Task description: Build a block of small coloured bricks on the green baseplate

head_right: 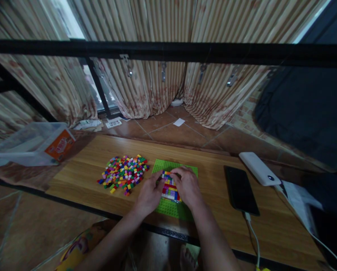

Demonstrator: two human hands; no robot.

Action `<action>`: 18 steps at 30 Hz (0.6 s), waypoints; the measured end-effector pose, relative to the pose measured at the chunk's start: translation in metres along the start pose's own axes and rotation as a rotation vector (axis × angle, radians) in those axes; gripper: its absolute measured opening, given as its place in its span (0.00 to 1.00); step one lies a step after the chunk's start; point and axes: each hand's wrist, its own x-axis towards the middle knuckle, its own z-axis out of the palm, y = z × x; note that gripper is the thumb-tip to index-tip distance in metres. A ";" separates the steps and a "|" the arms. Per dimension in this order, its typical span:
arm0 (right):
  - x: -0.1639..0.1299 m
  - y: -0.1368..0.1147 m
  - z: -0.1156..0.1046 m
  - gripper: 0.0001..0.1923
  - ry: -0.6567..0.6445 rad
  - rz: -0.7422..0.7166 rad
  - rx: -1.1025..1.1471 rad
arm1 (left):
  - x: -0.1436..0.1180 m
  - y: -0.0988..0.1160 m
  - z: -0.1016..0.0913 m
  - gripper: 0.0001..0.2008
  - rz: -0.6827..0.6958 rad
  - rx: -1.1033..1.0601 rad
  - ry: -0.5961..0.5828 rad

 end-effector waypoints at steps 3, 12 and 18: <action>0.001 0.002 0.002 0.11 -0.009 0.013 0.026 | -0.001 -0.001 0.001 0.18 0.025 0.008 -0.002; 0.001 -0.001 0.002 0.11 -0.006 0.019 0.026 | -0.002 -0.003 0.004 0.19 0.062 0.098 -0.015; 0.004 -0.003 0.005 0.10 -0.022 0.082 -0.013 | -0.003 -0.004 0.008 0.20 0.077 0.204 -0.020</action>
